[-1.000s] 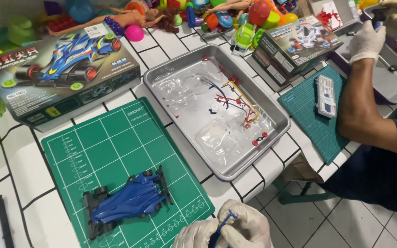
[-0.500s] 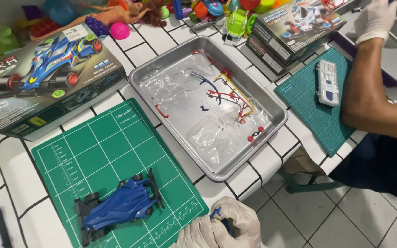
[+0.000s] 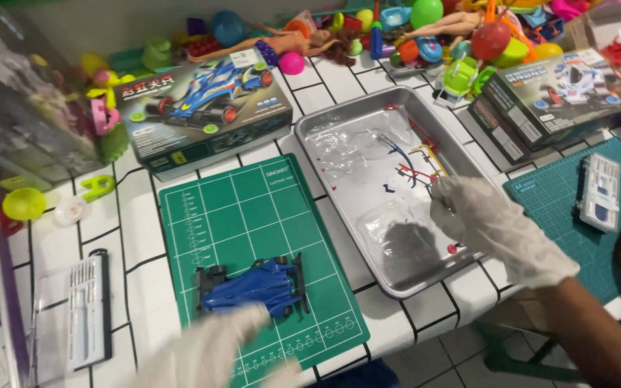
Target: The person assembles a blue remote-controlled car on a green cutting mat. They attach a black spoiler to the rear of the car body and then use a screwdriver to secure red wheels onto the axles.
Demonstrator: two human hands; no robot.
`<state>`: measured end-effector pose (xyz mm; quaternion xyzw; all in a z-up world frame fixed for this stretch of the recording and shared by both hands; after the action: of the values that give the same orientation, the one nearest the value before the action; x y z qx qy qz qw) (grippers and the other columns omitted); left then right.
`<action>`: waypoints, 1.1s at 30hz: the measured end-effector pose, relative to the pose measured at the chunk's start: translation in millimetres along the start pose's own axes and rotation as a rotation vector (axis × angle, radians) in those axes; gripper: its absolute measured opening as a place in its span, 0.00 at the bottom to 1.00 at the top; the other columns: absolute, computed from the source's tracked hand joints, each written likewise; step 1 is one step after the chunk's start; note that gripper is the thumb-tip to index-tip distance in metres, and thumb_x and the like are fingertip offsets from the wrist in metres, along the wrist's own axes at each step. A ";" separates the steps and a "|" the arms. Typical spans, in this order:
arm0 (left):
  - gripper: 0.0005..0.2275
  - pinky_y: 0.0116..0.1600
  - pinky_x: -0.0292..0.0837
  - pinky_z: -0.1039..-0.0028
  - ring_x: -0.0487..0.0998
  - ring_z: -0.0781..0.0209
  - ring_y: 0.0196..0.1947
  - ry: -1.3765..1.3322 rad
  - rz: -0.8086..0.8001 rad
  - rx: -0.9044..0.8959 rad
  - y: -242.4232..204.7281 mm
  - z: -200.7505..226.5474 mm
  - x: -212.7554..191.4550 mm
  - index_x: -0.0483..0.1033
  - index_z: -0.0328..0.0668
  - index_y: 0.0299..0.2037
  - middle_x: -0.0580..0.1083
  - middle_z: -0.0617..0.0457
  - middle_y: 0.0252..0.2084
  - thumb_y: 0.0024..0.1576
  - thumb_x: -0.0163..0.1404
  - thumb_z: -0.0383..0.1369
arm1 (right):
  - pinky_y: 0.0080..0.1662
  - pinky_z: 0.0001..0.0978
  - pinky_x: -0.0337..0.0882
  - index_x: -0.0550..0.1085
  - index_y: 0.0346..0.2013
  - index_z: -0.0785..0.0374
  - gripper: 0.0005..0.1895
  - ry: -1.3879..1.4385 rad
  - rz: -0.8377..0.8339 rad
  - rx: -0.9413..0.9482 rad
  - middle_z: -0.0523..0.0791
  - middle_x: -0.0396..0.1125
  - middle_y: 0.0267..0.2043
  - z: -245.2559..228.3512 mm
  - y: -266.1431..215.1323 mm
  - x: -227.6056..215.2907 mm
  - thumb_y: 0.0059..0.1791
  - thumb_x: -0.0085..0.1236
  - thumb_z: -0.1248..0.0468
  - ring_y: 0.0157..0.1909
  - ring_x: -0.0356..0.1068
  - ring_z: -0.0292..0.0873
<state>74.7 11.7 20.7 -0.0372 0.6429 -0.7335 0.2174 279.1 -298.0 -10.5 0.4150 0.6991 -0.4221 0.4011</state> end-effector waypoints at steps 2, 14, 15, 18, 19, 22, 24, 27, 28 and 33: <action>0.17 0.53 0.85 0.65 0.88 0.66 0.45 -0.178 0.908 -0.010 -67.7 -4.8 -68.5 0.76 0.73 0.52 0.83 0.71 0.48 0.55 0.49 0.57 | 0.30 0.26 0.69 0.71 0.25 0.58 0.09 -0.096 -0.147 -0.004 0.40 0.69 0.27 -11.5 19.7 -10.8 0.50 0.51 0.69 0.25 0.66 0.38; 0.43 0.76 0.38 0.69 0.43 0.48 0.78 -0.684 1.296 0.156 71.1 -110.1 -258.2 0.43 0.24 0.74 0.37 0.47 0.80 0.62 0.40 0.58 | 0.24 0.23 0.56 0.62 0.27 0.53 0.16 0.016 0.186 -0.487 0.35 0.51 0.20 -129.5 190.1 -34.1 0.60 0.47 0.60 0.18 0.48 0.32; 0.43 0.76 0.38 0.69 0.43 0.48 0.78 -0.668 1.295 0.168 81.7 -114.8 -260.5 0.43 0.24 0.74 0.37 0.47 0.80 0.62 0.40 0.58 | 0.24 0.23 0.56 0.62 0.27 0.53 0.16 0.021 0.198 -0.473 0.35 0.51 0.20 -138.3 208.3 -28.1 0.60 0.47 0.60 0.18 0.48 0.32; 0.30 0.60 0.62 0.52 0.71 0.33 0.54 -0.599 1.321 0.208 98.5 -120.0 -275.7 0.71 0.30 0.59 0.71 0.32 0.56 0.59 0.47 0.52 | 0.26 0.27 0.48 0.54 0.22 0.47 0.29 0.186 -0.016 -0.236 0.33 0.41 0.21 -154.4 253.8 -7.9 0.58 0.39 0.35 0.20 0.39 0.32; 0.33 0.61 0.62 0.50 0.70 0.30 0.57 -0.547 1.309 0.170 100.8 -117.7 -279.2 0.70 0.30 0.61 0.71 0.29 0.58 0.58 0.46 0.55 | 0.29 0.27 0.53 0.59 0.25 0.49 0.26 0.219 -0.062 -0.198 0.35 0.46 0.24 -159.9 257.0 -2.6 0.55 0.41 0.35 0.24 0.46 0.33; 0.30 0.57 0.63 0.54 0.71 0.35 0.52 -0.597 1.303 0.172 99.7 -99.5 -268.4 0.71 0.33 0.61 0.72 0.34 0.55 0.57 0.49 0.51 | 0.51 0.35 0.64 0.66 0.46 0.54 0.28 0.496 -0.022 -0.429 0.42 0.60 0.46 -159.5 301.2 34.3 0.46 0.57 0.38 0.48 0.61 0.41; 0.24 0.52 0.65 0.59 0.73 0.44 0.45 -0.709 1.317 0.201 83.2 -84.8 -256.2 0.72 0.36 0.60 0.74 0.42 0.50 0.58 0.53 0.44 | 0.69 0.42 0.69 0.68 0.65 0.58 0.45 0.730 0.076 -0.715 0.47 0.69 0.66 -163.9 302.1 32.9 0.41 0.70 0.40 0.68 0.68 0.48; 0.43 0.71 0.52 0.64 0.62 0.47 0.67 -0.721 1.155 0.047 66.1 -63.4 -241.0 0.24 0.48 0.75 0.53 0.43 0.75 0.63 0.48 0.49 | 0.47 0.37 0.78 0.58 0.62 0.70 0.49 0.466 0.048 -0.129 0.49 0.72 0.51 -152.5 285.3 20.5 0.39 0.62 0.40 0.51 0.74 0.47; 0.43 0.67 0.58 0.60 0.62 0.45 0.67 -0.766 1.134 0.012 66.3 -62.3 -238.8 0.19 0.57 0.73 0.47 0.41 0.77 0.66 0.48 0.51 | 0.50 0.32 0.77 0.61 0.57 0.64 0.41 0.442 0.036 -0.120 0.46 0.72 0.51 -155.1 290.0 21.8 0.41 0.65 0.44 0.51 0.74 0.44; 0.43 0.66 0.57 0.52 0.60 0.34 0.68 -0.714 1.197 -0.066 45.2 -54.1 -232.2 0.24 0.59 0.76 0.49 0.33 0.76 0.66 0.49 0.53 | 0.48 0.38 0.81 0.63 0.57 0.62 0.29 0.500 0.056 -0.161 0.49 0.71 0.52 -163.4 264.8 10.7 0.46 0.60 0.53 0.52 0.75 0.49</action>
<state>278.5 143.5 20.4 0.0780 0.4641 -0.4105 0.7810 484.4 -65.3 -35.7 0.4922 0.7963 -0.2380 0.2590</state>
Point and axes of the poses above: each hand's wrist, its own y-axis towards the middle knuckle, its own x-axis out of the palm, z = x × y, the point moved 4 cm from there along y, towards the middle knuckle
